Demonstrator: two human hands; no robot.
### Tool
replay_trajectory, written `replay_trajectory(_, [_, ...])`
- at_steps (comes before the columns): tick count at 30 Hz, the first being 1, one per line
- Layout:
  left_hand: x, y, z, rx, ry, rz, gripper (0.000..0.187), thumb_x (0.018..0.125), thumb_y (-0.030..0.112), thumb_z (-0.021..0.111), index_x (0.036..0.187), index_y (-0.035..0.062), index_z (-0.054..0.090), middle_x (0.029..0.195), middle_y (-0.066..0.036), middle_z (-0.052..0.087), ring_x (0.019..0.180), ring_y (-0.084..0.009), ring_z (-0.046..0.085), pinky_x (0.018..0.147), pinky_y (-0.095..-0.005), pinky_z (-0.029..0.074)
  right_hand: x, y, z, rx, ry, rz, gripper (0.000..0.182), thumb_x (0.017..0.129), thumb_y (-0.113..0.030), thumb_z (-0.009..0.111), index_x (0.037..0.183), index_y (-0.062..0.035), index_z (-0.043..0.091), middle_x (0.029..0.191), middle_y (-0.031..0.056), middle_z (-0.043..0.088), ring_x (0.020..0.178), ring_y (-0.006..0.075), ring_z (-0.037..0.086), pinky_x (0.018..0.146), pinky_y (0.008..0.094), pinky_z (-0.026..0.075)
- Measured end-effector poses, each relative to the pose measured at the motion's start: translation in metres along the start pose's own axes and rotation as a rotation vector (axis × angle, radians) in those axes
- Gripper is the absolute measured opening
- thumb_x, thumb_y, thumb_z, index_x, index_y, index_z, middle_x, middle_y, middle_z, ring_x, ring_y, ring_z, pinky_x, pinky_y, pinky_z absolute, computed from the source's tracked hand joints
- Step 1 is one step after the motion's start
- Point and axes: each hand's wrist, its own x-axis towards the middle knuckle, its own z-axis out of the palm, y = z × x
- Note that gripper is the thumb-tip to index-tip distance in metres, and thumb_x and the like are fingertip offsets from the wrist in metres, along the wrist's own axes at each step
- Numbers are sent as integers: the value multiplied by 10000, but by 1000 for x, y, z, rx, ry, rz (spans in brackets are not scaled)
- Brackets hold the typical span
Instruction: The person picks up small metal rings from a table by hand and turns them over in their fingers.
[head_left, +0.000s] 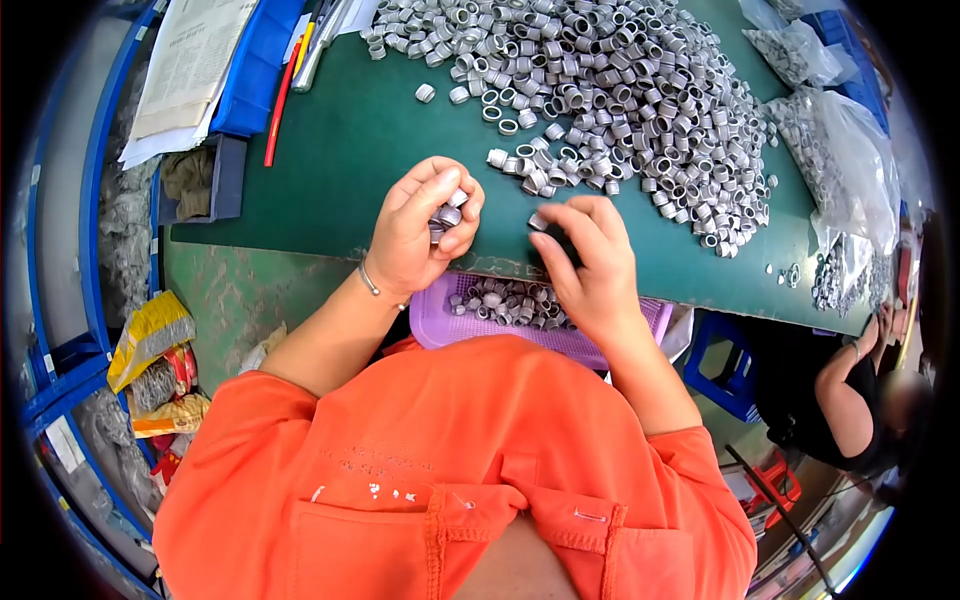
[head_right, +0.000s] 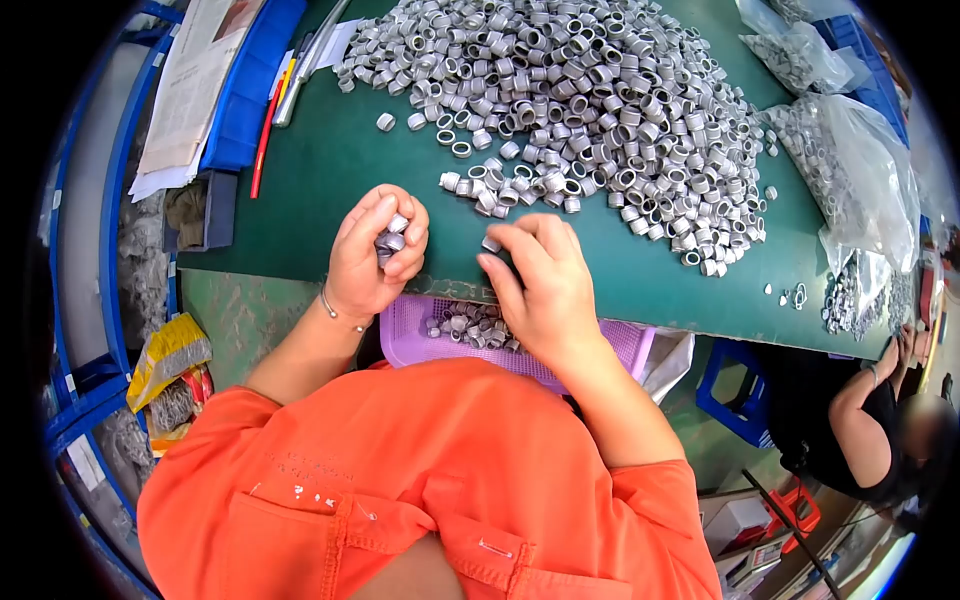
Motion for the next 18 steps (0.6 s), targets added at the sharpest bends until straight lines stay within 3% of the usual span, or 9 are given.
replay_trajectory(3, [-1,0,2,49,30,3,193,982,210,406,912,56,498,774,-80,494,453,-59,357,376,-171,282,1,6,7,-113,-7,-91,202,724,-79,718,882,-31,601,868,110,574,767,300,547,664,345,461])
replay_trajectory(4, [-2,0,2,50,34,6,193,982,210,406,912,56,498,774,-80,494,453,-59,357,376,-171,282,1,8,7,-56,-4,-95,205,724,-24,714,893,-33,596,865,83,584,746,231,573,652,302,470])
replay_trajectory(5, [-2,0,1,45,31,5,193,982,210,406,913,56,499,775,-80,495,453,-59,359,376,-172,282,-1,7,7,-55,-7,-95,205,724,-24,714,893,-33,596,865,83,584,746,231,573,652,302,470])
replay_trajectory(7, [-1,0,1,36,26,2,193,981,211,407,913,56,499,775,-79,495,453,-58,360,375,-173,283,-8,6,6,474,14,297,244,732,48,693,935,-31,583,874,55,596,750,131,586,648,237,472])
replay_trajectory(8, [0,-1,1,41,16,6,193,981,210,407,912,56,499,776,-79,496,452,-57,360,375,-172,282,-10,7,4,546,13,264,328,738,113,664,1009,-18,533,922,54,596,789,77,577,673,197,476])
replay_trajectory(12, [0,0,1,45,6,7,192,981,207,405,910,55,500,777,-77,498,452,-52,359,372,-168,277,-12,4,2,699,64,192,418,741,139,655,1071,-7,445,999,105,584,813,121,589,705,224,498])
replay_trajectory(18, [0,-1,0,37,-3,11,195,981,207,404,911,54,502,776,-79,499,451,-51,355,372,-167,275,-13,-6,-3,952,91,314,391,748,122,671,1054,-9,467,952,93,606,836,115,590,709,230,503])
